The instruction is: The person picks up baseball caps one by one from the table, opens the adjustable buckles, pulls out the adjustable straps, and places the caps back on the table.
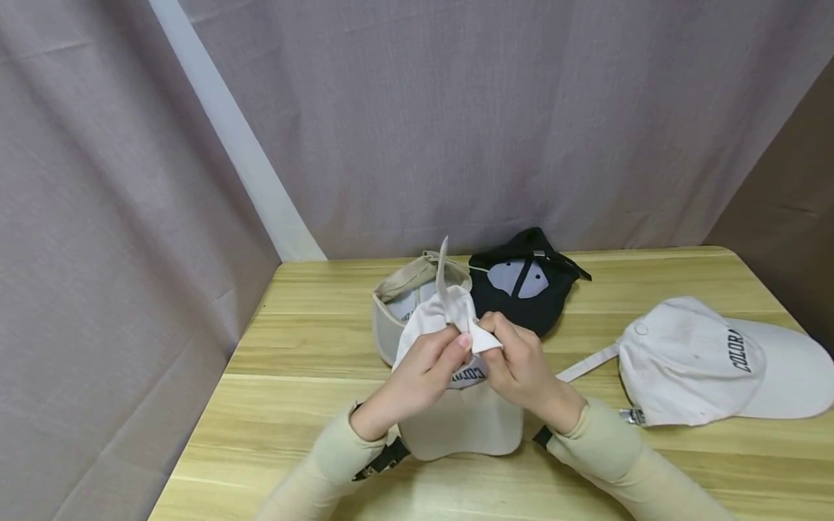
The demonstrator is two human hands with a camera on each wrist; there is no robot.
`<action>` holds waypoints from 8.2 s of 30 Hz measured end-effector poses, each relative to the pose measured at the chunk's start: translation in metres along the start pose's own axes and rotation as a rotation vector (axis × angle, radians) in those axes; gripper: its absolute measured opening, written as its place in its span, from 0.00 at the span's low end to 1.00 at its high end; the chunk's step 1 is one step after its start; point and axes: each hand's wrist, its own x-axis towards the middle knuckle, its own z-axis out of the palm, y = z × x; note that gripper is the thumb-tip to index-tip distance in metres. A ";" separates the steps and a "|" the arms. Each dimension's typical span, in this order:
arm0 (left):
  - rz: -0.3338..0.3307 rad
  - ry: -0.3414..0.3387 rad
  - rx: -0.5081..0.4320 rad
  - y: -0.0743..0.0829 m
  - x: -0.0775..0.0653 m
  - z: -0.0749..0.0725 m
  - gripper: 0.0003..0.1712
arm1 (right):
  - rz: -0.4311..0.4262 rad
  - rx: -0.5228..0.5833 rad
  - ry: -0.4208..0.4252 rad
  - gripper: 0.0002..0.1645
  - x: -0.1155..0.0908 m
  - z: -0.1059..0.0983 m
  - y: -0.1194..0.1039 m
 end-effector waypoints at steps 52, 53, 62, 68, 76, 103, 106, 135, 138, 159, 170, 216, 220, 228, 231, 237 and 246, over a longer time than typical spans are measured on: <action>0.383 0.506 0.490 -0.005 -0.015 -0.025 0.15 | -0.005 0.079 -0.029 0.22 -0.003 -0.012 0.001; 0.385 0.515 0.486 -0.005 -0.015 -0.025 0.15 | -0.013 0.079 -0.030 0.22 -0.002 -0.012 0.001; 0.388 0.513 0.477 -0.004 -0.014 -0.022 0.15 | -0.013 0.037 -0.044 0.23 0.002 -0.017 -0.004; 0.463 0.383 0.541 -0.003 -0.011 -0.009 0.19 | 0.003 -0.115 -0.097 0.26 0.002 -0.016 -0.009; 0.418 0.448 0.527 -0.001 -0.014 -0.017 0.15 | 0.042 -0.090 -0.067 0.26 0.002 -0.020 -0.009; 0.458 0.578 0.471 0.003 -0.015 -0.023 0.15 | 0.427 -0.143 -0.388 0.17 -0.037 -0.103 0.023; 0.442 0.583 0.463 0.002 -0.016 -0.024 0.15 | 0.493 -0.192 -0.376 0.21 -0.035 -0.117 0.024; 0.468 0.535 0.509 0.001 -0.019 -0.010 0.13 | -0.030 0.089 -0.427 0.14 0.033 -0.034 -0.025; 0.460 0.535 0.511 0.001 -0.018 -0.009 0.13 | -0.016 0.059 -0.438 0.14 0.031 -0.035 -0.026; 0.451 0.535 0.475 0.001 -0.017 -0.009 0.14 | 0.115 0.119 -0.456 0.14 0.025 -0.043 -0.024; 0.465 0.520 0.482 0.003 -0.016 -0.007 0.13 | 0.083 0.145 -0.425 0.15 0.027 -0.046 -0.028; 0.444 0.231 0.712 0.010 -0.021 -0.014 0.10 | -0.012 0.043 -0.382 0.10 0.035 -0.043 -0.033; 0.432 0.231 0.695 0.009 -0.022 -0.015 0.09 | 0.021 0.021 -0.409 0.11 0.031 -0.045 -0.033; 0.408 0.237 0.676 0.007 -0.026 -0.018 0.07 | 0.011 -0.020 -0.405 0.11 0.030 -0.046 -0.031; 0.398 0.252 0.670 0.007 -0.027 -0.020 0.06 | 0.012 -0.024 -0.397 0.11 0.030 -0.047 -0.031; 0.395 0.268 0.656 0.005 -0.029 -0.023 0.07 | 0.025 -0.030 -0.401 0.11 0.029 -0.050 -0.031; 0.392 0.292 0.633 0.007 -0.028 -0.028 0.11 | 0.025 -0.016 -0.391 0.10 0.030 -0.053 -0.031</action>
